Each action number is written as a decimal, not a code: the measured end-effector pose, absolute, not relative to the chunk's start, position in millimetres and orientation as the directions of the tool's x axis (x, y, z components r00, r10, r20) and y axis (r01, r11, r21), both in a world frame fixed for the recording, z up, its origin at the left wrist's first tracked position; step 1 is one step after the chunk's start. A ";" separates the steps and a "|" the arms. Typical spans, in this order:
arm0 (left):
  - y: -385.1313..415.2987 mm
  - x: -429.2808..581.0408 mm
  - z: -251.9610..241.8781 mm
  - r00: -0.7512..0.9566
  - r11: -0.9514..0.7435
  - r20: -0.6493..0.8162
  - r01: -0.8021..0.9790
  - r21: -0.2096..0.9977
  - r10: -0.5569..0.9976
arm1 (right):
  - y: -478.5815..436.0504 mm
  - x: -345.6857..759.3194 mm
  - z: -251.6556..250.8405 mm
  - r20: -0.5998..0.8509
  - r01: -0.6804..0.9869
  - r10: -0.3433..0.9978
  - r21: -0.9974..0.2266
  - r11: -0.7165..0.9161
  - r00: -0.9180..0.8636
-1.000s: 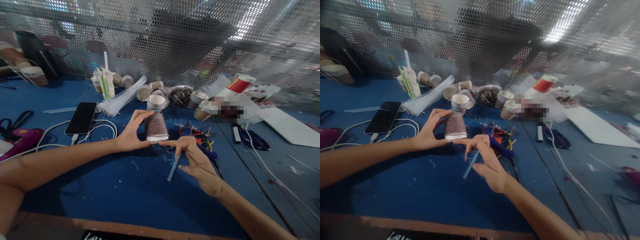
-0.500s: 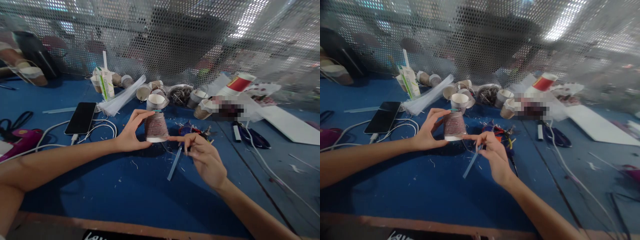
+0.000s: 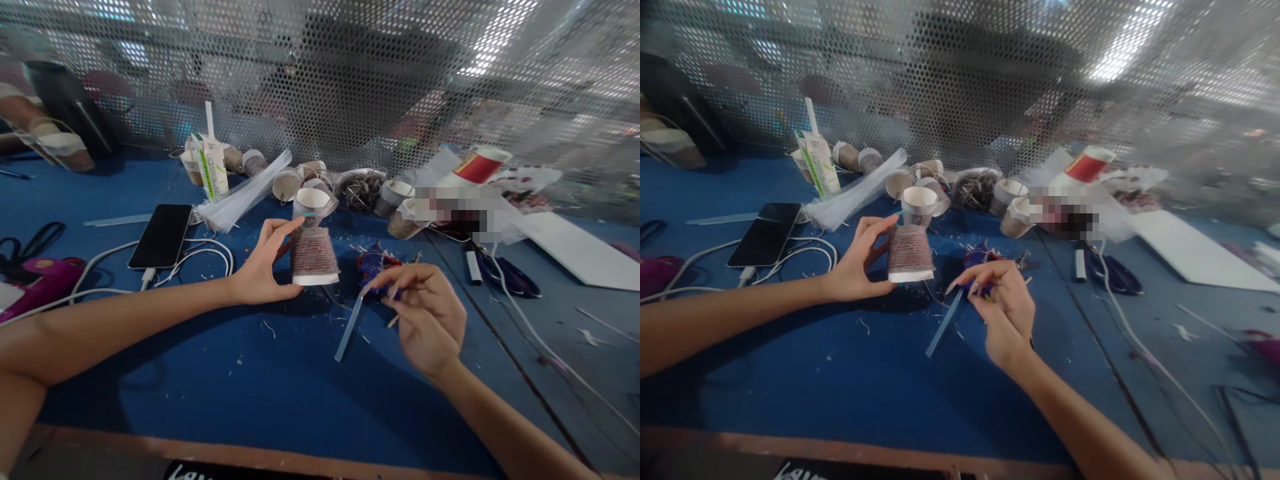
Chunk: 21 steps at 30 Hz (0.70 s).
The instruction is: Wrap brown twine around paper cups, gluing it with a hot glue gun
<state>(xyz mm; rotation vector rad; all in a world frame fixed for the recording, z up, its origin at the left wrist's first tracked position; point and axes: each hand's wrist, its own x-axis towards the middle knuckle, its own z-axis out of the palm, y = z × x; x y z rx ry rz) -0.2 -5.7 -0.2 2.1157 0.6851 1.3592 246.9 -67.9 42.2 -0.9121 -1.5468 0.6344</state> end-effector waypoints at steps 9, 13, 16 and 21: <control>-2.6 1.2 -2.3 0.488 -0.683 0.618 -0.060 0.728 0.616 | -62.4 238.3 36.7 0.582 0.338 0.673 -0.587 0.736 -0.455; 0.2 1.3 -2.6 0.609 -0.642 0.594 -0.173 0.747 0.526 | -57.4 240.2 34.9 0.618 0.393 0.665 -0.537 0.746 -0.418; 0.0 1.5 -1.2 0.675 -0.646 0.578 -0.193 0.738 0.458 | -54.9 246.1 35.2 0.592 0.510 0.676 -0.456 0.730 -0.438; -0.7 2.5 -1.9 0.678 -0.688 0.580 -0.148 0.710 0.453 | -52.1 254.5 31.1 0.578 0.556 0.673 -0.404 0.727 -0.460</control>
